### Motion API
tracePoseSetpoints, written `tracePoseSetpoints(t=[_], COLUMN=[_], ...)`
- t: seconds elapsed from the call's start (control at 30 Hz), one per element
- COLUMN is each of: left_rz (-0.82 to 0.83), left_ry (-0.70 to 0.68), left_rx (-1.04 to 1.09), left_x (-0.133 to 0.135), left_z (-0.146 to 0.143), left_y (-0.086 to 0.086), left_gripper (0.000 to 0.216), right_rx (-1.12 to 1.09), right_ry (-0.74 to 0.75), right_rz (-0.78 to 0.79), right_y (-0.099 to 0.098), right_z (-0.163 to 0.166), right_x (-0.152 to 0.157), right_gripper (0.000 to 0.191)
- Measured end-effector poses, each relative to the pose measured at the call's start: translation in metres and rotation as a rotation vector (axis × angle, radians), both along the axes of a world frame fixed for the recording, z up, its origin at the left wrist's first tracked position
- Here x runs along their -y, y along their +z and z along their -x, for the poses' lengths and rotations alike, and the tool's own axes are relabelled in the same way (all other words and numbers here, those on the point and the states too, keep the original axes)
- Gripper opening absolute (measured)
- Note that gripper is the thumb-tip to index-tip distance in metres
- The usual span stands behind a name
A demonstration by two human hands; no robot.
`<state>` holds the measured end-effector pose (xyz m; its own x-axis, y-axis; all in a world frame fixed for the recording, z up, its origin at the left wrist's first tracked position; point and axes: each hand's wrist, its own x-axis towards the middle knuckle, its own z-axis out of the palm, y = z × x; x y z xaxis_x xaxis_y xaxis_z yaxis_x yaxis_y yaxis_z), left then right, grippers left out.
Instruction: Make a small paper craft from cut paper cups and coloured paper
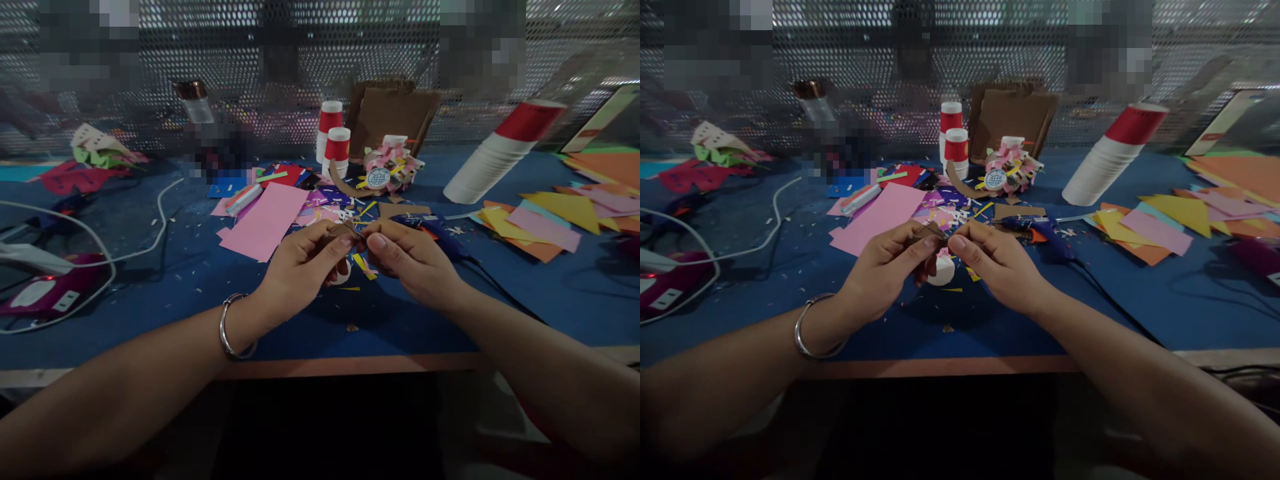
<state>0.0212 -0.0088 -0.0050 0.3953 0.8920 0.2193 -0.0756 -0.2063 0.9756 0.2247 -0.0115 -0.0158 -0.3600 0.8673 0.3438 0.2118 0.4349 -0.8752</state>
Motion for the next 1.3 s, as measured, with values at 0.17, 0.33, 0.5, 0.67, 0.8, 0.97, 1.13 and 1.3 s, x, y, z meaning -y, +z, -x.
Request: tracePoseSetpoints(t=[0.17,0.33,0.5,0.67,0.8,0.97,1.13,1.3], left_rz=[0.011,0.199,0.399,0.418,0.355,0.347,0.321,0.28], left_ry=[-0.052,-0.104,-0.182,-0.178,-0.104,-0.088,-0.043,0.049], left_rx=[-0.058,0.007,0.145,0.162,0.149,0.145,0.132,0.158], left_x=[0.002,0.005,0.009,0.009,0.009,0.007,0.005,0.003], left_z=[-0.001,-0.005,-0.01,-0.01,-0.009,-0.009,-0.009,-0.007], left_y=[0.0,-0.001,-0.002,-0.001,0.0,-0.002,-0.004,-0.004], left_gripper=[0.023,0.026,0.024,0.023,0.024,0.026,0.027,0.025], right_rx=[0.033,0.062,0.091,0.114,0.122,0.135,0.119,0.063], right_ry=[-0.013,-0.024,-0.04,-0.073,-0.11,-0.157,-0.185,-0.191], right_rz=[-0.029,-0.08,-0.099,-0.119,-0.131,-0.141,-0.128,-0.043], right_y=[0.003,0.005,0.007,0.008,0.009,0.011,0.012,0.006], right_z=[0.0,-0.001,0.0,0.002,0.002,0.004,0.006,0.003], right_x=[0.001,0.002,0.004,0.005,0.006,0.007,0.008,0.005], right_gripper=[0.041,0.044,0.046,0.048,0.05,0.053,0.056,0.053])
